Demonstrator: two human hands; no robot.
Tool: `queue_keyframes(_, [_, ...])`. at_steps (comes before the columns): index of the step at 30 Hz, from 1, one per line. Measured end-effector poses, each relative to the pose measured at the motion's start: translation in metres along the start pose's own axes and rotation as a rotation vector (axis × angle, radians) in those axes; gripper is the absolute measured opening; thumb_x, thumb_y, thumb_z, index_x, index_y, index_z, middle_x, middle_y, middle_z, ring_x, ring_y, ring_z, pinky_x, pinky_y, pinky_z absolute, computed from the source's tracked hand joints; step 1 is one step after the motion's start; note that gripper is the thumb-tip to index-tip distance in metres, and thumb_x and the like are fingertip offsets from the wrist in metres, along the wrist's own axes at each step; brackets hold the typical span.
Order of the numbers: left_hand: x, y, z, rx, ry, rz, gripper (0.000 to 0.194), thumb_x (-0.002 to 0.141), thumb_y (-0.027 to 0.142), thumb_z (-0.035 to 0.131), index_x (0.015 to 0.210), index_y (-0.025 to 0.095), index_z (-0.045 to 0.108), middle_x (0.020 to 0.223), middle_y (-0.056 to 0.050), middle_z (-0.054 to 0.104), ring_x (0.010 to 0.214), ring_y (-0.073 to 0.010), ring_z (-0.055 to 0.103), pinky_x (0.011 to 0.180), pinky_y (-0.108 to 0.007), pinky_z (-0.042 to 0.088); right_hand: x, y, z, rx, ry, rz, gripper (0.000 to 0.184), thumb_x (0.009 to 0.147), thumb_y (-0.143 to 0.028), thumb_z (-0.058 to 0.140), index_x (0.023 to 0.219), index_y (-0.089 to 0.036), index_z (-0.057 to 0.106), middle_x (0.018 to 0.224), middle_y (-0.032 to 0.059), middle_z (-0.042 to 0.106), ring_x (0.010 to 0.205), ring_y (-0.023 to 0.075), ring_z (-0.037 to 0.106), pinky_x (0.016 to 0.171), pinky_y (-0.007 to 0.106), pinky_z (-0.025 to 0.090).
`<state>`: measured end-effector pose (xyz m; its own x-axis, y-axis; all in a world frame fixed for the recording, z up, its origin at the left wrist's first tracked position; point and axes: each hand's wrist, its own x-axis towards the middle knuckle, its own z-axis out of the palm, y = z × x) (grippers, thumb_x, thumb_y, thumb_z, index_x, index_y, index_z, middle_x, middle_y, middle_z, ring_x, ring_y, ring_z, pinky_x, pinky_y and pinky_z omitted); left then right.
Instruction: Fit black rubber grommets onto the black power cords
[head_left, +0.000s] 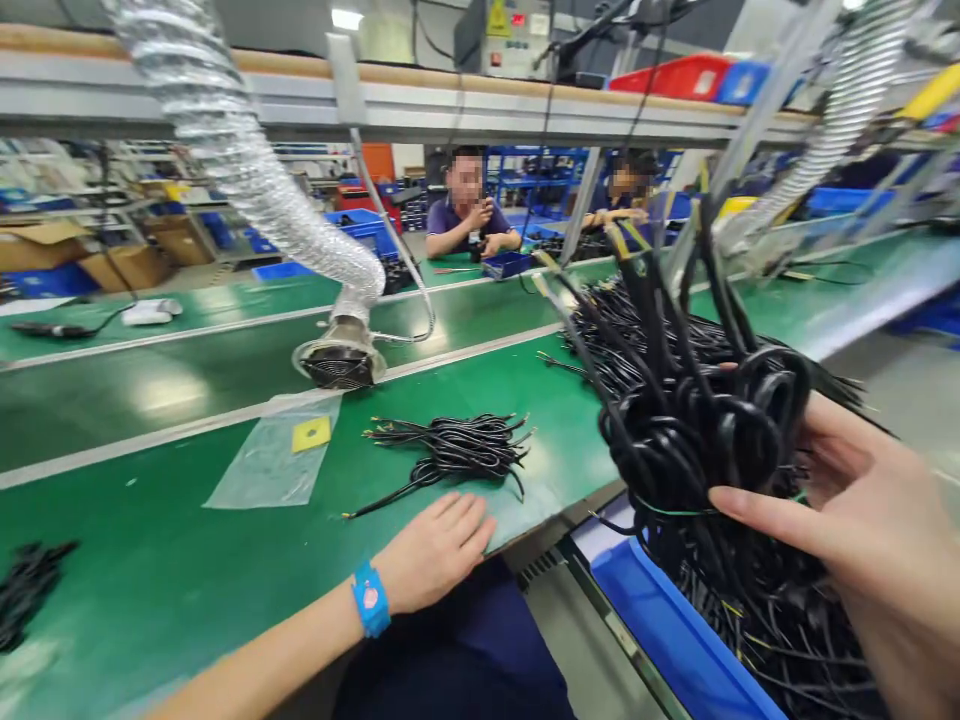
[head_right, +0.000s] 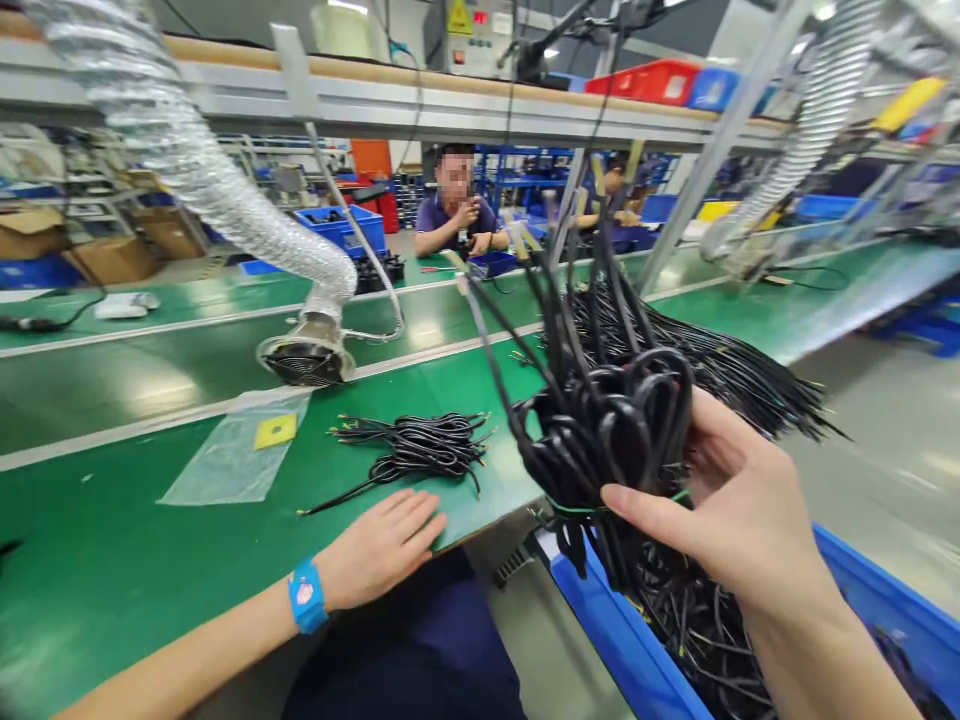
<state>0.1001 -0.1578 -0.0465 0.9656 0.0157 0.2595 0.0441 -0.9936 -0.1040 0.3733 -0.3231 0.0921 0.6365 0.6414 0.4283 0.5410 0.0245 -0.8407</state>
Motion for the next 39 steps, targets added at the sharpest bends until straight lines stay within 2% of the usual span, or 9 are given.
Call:
queue_keyframes(7, [-0.050,-0.015,-0.005,-0.067,0.008,-0.456,0.025,0.094,0.031,0.051,0.110,0.017,0.062,0.109,-0.013,0.066,0.101,-0.0244,0.063,0.090,-0.041,0.053,0.002,0.007,0.127,-0.169,-0.752,-0.460,0.074,0.065,-0.011,0.066,0.135,-0.028,0.050,0.114,0.0072,0.059,0.105,0.0245,0.059,0.088,0.035,0.054])
queue_keyframes(11, [-0.080,-0.031,-0.016,-0.007,0.051,-0.570,0.024,0.094,0.030,0.051,0.109,0.015,0.063,0.111,-0.011,0.067,0.105,-0.0237,0.063,0.092,-0.040,0.053,-0.019,0.038,0.175,-0.312,-0.819,-0.534,0.076,0.065,-0.015,0.074,0.137,-0.022,0.049,0.120,0.0122,0.057,0.110,0.0295,0.056,0.093,0.045,0.050])
queue_keyframes(15, [-0.087,-0.020,-0.040,0.051,0.285,-0.531,0.011,0.091,0.018,0.055,0.087,0.017,0.065,0.081,-0.004,0.070,0.074,-0.0151,0.065,0.070,-0.028,0.054,-0.027,0.049,0.169,-0.374,-0.808,-0.483,0.079,0.067,-0.032,0.083,0.138,-0.026,0.048,0.124,0.0119,0.057,0.111,0.0315,0.056,0.094,0.049,0.049])
queue_keyframes(18, [-0.062,-0.010,-0.058,0.033,0.379,-0.363,0.014,0.086,0.018,0.063,0.100,0.016,0.064,0.091,-0.007,0.072,0.089,-0.0178,0.067,0.082,-0.030,0.053,-0.027,0.047,0.157,-0.334,-0.830,-0.405,0.079,0.070,-0.039,0.082,0.139,-0.027,0.048,0.130,0.0118,0.056,0.118,0.0311,0.054,0.098,0.047,0.048])
queue_keyframes(21, [-0.019,-0.011,-0.064,0.004,0.228,-0.261,0.060,0.085,0.037,0.067,0.135,0.011,0.047,0.132,-0.017,0.059,0.129,-0.0281,0.049,0.109,-0.044,0.041,-0.019,0.042,0.147,-0.215,-0.903,-0.327,0.064,0.080,-0.042,0.073,0.138,-0.025,0.050,0.133,0.0106,0.056,0.125,0.0283,0.050,0.105,0.044,0.043])
queue_keyframes(25, [0.023,-0.016,-0.055,-0.042,-0.046,-0.257,0.085,0.074,0.045,0.076,0.140,0.007,0.039,0.137,-0.020,0.053,0.132,-0.0312,0.046,0.113,-0.047,0.036,-0.003,0.034,0.136,-0.033,-1.098,-0.250,0.036,0.095,-0.037,0.052,0.126,-0.022,0.062,0.127,0.0083,0.061,0.121,0.0234,0.054,0.106,0.040,0.041])
queue_keyframes(29, [0.021,-0.003,-0.043,0.050,-0.171,-0.286,0.080,0.077,0.037,0.073,0.139,0.000,0.038,0.125,-0.020,0.060,0.119,-0.0318,0.055,0.108,-0.044,0.041,0.001,0.026,0.130,0.034,-1.192,-0.250,0.028,0.098,-0.029,0.046,0.114,-0.021,0.067,0.119,0.0066,0.063,0.115,0.0189,0.055,0.103,0.034,0.041])
queue_keyframes(34, [-0.006,0.020,-0.033,0.214,-0.088,-0.250,0.055,0.087,0.011,0.048,0.139,-0.003,0.035,0.129,-0.021,0.057,0.119,-0.0304,0.055,0.108,-0.044,0.039,-0.006,0.009,0.136,-0.081,-1.297,-0.405,0.016,0.096,-0.024,0.052,0.090,-0.018,0.066,0.097,0.0047,0.059,0.096,0.0177,0.055,0.085,0.030,0.044])
queue_keyframes(39, [-0.007,0.024,-0.036,0.128,-0.068,-0.311,0.050,0.084,0.007,0.047,0.133,-0.001,0.041,0.111,-0.018,0.062,0.101,-0.0290,0.061,0.095,-0.044,0.048,-0.012,-0.003,0.142,-0.296,-1.275,-0.531,0.015,0.087,-0.026,0.067,0.078,-0.017,0.060,0.092,0.0032,0.054,0.090,0.0183,0.050,0.076,0.029,0.039])
